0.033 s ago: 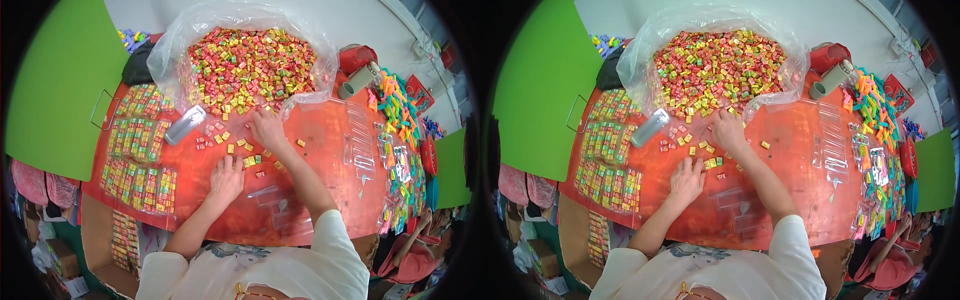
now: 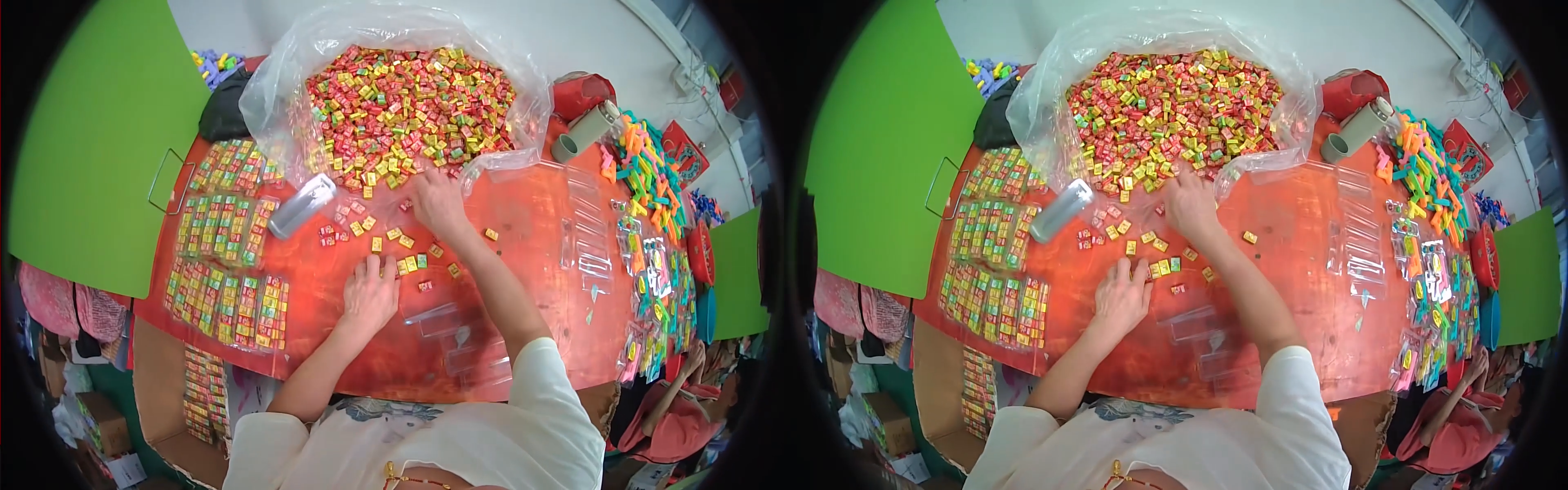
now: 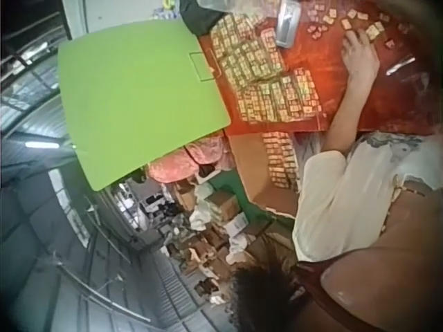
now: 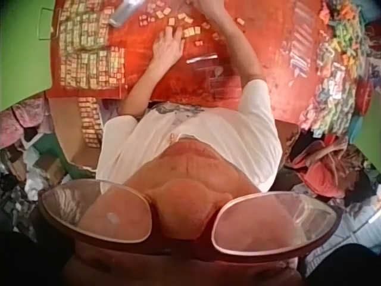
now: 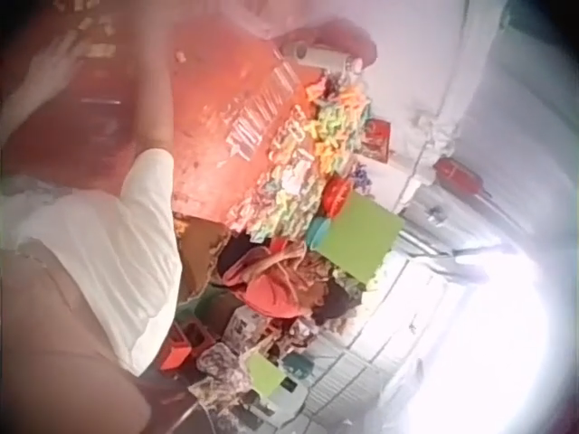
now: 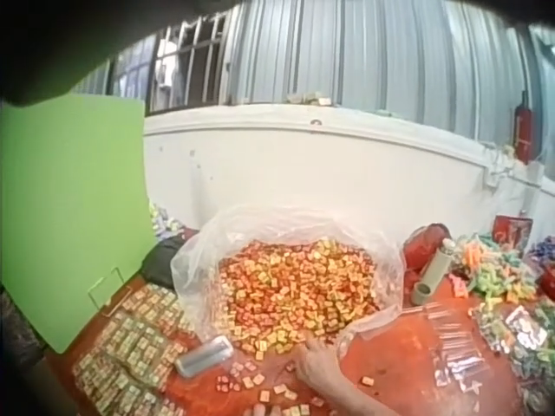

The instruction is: Manually organizing and packing small colorful square tiles into plastic sleeves at a production table.

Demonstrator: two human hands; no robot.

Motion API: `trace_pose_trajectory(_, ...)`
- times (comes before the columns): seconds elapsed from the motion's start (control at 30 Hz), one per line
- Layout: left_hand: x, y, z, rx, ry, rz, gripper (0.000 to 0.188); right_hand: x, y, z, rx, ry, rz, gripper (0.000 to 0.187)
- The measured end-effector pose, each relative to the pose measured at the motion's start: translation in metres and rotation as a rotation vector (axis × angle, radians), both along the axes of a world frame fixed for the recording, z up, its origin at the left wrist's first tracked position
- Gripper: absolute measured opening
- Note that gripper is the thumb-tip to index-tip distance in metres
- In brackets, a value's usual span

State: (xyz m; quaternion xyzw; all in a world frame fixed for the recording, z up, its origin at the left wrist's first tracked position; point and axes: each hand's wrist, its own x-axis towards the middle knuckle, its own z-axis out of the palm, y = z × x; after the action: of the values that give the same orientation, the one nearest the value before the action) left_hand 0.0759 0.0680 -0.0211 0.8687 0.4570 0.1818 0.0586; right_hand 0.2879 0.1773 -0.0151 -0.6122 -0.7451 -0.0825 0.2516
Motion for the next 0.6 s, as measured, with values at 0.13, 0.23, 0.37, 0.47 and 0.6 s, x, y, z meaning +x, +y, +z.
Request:
trace_pose_trajectory(0.13,0.001,0.003,0.008,0.001,0.022,-0.003,0.046,0.023,0.065,0.0,0.022,0.047,-0.163,0.019)
trace_pose_trajectory(0.23,0.003,0.005,0.003,0.009,0.031,-0.008,0.047,0.025,0.107,-0.012,0.033,0.036,-0.174,0.016)
trace_pose_trajectory(0.37,0.002,0.004,-0.001,-0.006,0.068,-0.007,0.05,0.001,0.141,-0.016,-0.061,-0.023,-0.217,0.023)
trace_pose_trajectory(0.47,0.001,0.002,-0.001,-0.015,0.086,-0.002,0.05,-0.009,0.147,-0.009,-0.127,-0.108,-0.227,0.02)
trace_pose_trajectory(0.6,0.001,0.001,0.001,-0.06,0.072,0.006,0.05,-0.006,0.142,-0.008,-0.236,-0.15,-0.129,0.023)
